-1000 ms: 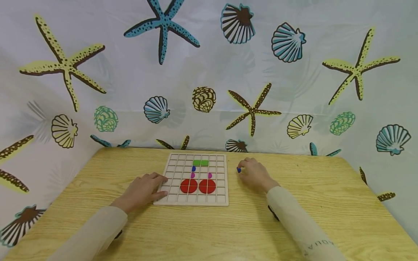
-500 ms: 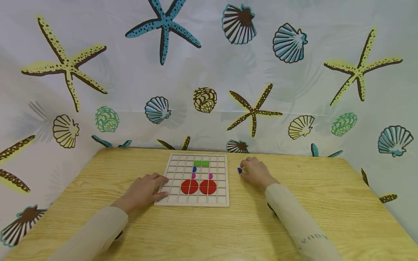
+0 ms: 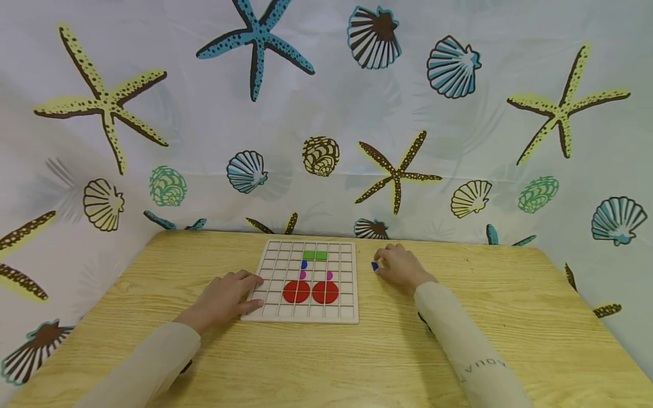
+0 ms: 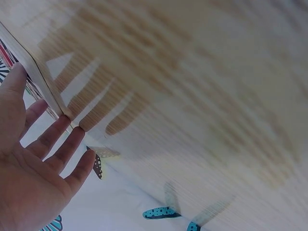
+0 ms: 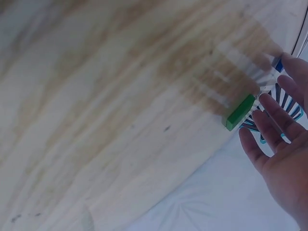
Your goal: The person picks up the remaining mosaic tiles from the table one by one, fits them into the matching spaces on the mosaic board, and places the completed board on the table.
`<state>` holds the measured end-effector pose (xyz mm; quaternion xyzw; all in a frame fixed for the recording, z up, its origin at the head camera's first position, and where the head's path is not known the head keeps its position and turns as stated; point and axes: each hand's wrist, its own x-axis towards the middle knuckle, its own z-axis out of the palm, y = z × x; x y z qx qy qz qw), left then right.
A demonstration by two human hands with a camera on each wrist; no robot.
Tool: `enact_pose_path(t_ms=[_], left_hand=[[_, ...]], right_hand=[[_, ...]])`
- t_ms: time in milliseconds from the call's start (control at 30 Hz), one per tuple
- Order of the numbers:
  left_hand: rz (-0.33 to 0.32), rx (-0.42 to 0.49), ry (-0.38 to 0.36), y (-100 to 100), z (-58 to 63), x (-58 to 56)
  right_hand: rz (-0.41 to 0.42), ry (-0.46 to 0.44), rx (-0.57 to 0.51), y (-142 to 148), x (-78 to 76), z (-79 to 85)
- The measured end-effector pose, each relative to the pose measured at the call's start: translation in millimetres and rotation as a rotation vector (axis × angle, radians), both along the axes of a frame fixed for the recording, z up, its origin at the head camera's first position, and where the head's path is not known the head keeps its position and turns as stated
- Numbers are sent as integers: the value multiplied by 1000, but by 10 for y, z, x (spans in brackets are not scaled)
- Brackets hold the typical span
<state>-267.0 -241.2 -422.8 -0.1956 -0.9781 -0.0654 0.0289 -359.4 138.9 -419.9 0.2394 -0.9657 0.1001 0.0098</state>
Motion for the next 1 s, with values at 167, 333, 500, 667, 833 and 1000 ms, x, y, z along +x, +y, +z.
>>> enact_pose_path(t_ms=[167,333,500,667,833,1000], left_hand=[[-1,3,2,1,-5,1],[-22,16,19,0,2,23],[-34,16,29,-1,10,34],[-30,10,23,-8,-1,22],[-24,4,14,-11,1,19],[-25,7,17,-7,14,27]], right_hand=[[-1,-15,0,-10,-18,-11],[-14,-37,1,-24,-22,-17],[-15,-41,-1,-32,-20,-20],[-11,-27,3,-35,-12,-17],[-11,-15,10,-51,-6,-15],[-22,-1,20,-75,4,-11]])
